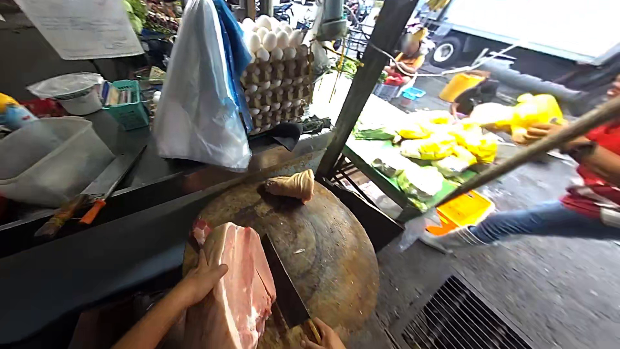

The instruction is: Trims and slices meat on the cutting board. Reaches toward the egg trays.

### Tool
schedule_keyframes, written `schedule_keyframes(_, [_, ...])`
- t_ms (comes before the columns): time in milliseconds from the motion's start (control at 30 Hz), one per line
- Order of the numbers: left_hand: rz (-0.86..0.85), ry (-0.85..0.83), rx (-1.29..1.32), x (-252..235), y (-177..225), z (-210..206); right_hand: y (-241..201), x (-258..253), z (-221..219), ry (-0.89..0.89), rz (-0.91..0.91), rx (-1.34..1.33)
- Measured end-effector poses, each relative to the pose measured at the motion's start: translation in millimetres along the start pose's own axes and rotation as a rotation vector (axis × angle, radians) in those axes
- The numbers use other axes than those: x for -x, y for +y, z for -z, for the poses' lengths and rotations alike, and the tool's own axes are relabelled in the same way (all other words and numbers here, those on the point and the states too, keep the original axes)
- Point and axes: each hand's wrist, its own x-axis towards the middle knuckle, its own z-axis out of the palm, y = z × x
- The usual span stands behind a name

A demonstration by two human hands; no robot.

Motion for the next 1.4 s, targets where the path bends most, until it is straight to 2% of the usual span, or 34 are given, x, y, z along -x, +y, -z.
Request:
schedule_keyframes(133, [0.057,-0.054,-0.046,-2.2,14.2,12.9,-0.4,0.5,-6.1,0.009,-0.020,0.052])
schedule_keyframes(333, [0.111,0.008,-0.115,-7.3,21.4,7.4,0.5,4.9,-20.9,0.010,-0.004,0.125])
schedule_keyframes(400, [0.123,-0.019,-0.034,-6.8,20.3,11.0,6.3,7.3,-24.6,-0.029,0.002,0.044])
schedule_keyframes(467, [0.107,-0.106,0.157,-3.1,13.4,23.9,15.3,7.2,-25.7,-0.086,0.002,-0.101])
schedule_keyframes(533, [0.056,-0.147,0.357,-2.3,-11.6,31.2,29.0,3.1,-25.7,-0.141,0.013,-0.249])
schedule_keyframes(667, [0.061,0.043,0.677,-25.3,-76.6,-9.5,47.6,-9.3,-23.1,-0.215,0.006,-0.370])
schedule_keyframes(767, [-0.056,0.188,0.733,-36.6,-82.2,-34.7,25.3,-13.3,-18.0,-0.250,-0.037,-0.361])
schedule_keyframes(867, [-0.128,0.242,0.752,-42.4,-75.7,-39.3,-2.2,-18.3,-17.4,-0.246,-0.042,-0.352])
schedule_keyframes(1133, [-0.151,0.235,0.829,-38.1,-74.5,-56.1,-26.6,-11.3,-28.4,-0.168,0.003,-0.337])
schedule_keyframes(1400, [-0.080,0.118,0.742,-25.0,-45.3,-134.4,4.9,24.1,34.8,-0.053,-0.058,-0.152])
